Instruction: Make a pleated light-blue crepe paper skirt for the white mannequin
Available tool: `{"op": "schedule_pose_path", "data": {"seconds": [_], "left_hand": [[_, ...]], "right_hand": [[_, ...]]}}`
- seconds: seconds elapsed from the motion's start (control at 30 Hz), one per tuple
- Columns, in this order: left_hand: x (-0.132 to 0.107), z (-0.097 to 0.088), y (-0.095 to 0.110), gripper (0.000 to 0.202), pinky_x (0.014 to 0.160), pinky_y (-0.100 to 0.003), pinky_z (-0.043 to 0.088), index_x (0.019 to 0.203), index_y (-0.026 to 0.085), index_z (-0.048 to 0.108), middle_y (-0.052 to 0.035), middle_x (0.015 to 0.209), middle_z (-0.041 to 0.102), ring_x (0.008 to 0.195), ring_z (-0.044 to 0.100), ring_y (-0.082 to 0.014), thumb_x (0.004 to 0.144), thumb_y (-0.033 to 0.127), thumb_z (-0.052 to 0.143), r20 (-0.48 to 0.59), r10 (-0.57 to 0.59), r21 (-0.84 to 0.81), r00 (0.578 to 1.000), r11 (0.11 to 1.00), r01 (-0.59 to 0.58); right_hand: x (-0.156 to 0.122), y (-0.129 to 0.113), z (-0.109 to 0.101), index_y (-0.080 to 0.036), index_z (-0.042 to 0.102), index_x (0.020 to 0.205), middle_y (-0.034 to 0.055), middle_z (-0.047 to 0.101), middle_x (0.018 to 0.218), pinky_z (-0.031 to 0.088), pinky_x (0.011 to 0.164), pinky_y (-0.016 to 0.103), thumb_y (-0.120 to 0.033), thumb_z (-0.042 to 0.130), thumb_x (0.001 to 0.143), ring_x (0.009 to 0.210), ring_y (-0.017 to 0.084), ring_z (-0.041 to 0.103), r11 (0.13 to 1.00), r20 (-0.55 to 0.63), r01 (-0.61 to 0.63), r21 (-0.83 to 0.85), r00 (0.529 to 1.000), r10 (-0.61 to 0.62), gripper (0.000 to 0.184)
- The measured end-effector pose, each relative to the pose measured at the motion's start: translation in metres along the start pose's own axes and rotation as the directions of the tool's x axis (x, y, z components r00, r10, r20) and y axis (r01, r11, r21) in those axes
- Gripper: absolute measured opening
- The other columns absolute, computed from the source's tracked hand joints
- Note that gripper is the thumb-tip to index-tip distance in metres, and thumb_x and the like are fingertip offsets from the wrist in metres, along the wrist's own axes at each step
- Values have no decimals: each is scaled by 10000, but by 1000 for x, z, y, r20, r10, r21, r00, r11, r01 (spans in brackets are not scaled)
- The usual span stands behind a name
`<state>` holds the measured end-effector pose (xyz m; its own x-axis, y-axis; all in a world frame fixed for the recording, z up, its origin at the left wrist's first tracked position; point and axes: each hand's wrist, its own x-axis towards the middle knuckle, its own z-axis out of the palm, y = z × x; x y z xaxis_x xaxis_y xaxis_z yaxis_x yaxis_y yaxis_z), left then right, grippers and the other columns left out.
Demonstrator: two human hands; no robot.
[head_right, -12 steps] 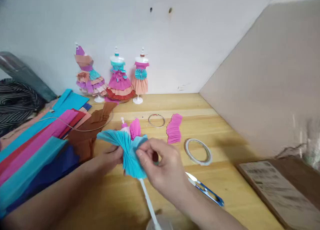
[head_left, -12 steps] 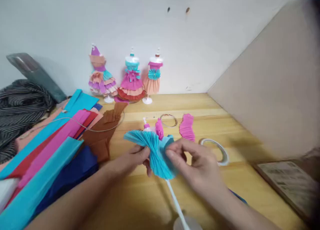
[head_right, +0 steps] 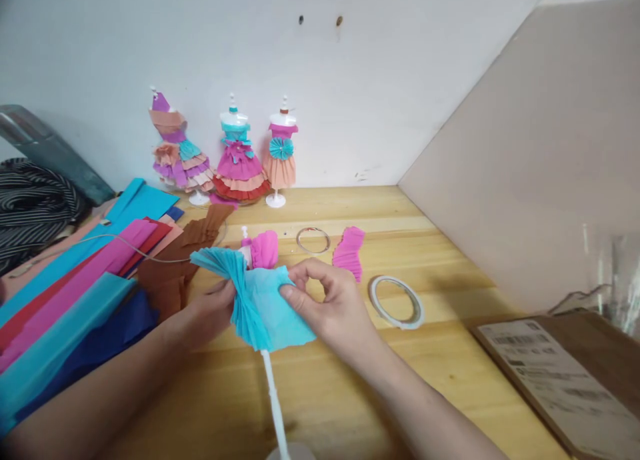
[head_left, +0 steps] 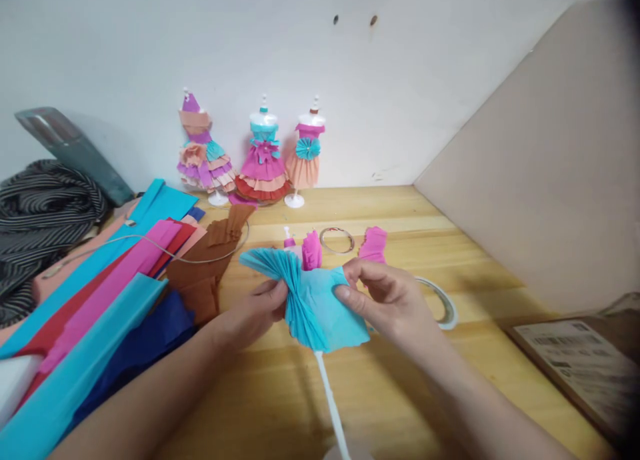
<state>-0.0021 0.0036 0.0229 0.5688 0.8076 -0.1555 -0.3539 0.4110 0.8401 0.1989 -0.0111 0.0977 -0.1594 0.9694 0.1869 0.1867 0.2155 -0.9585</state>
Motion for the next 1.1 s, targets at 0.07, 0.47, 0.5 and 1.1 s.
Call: {"op": "schedule_pose_path", "data": {"seconds": [0.07,0.47,0.5,1.1], "left_hand": [[1,1,-1,454,861,-349,497,1146,212,652,-72,1062,702,977,652,-229,840,537,572,0,-23,-37,1000,999,23],[3,25,11,653,833,-352,517,1021,185,704,-68,963,735,942,664,-249,613,695,690,-229,-31,-57,973,998,19],[2,26,10,654,875,-361,506,1039,185,700,-71,1000,732,985,653,-255,632,697,674,-250,-9,-37,968,999,0],[-11,32,13,552,1010,-349,423,1125,195,646,-77,1187,665,1126,580,-254,841,635,472,-345,247,330,906,935,-129]], "right_hand": [[-2,-3,1,-190,563,637,-34,495,567,396,487,240,-428,722,727,514,101,453,993,17,-74,89,997,73,299],[-6,-1,-1,-187,496,670,-51,411,566,308,468,217,-377,618,802,508,88,373,985,12,-134,108,991,133,262],[-6,-1,0,-190,489,670,-50,408,568,311,463,218,-370,607,803,509,91,375,993,10,-93,66,996,93,253],[-9,-5,3,-199,495,648,-21,488,566,407,487,253,-298,541,834,516,124,484,868,22,227,-441,970,-243,216]]}}
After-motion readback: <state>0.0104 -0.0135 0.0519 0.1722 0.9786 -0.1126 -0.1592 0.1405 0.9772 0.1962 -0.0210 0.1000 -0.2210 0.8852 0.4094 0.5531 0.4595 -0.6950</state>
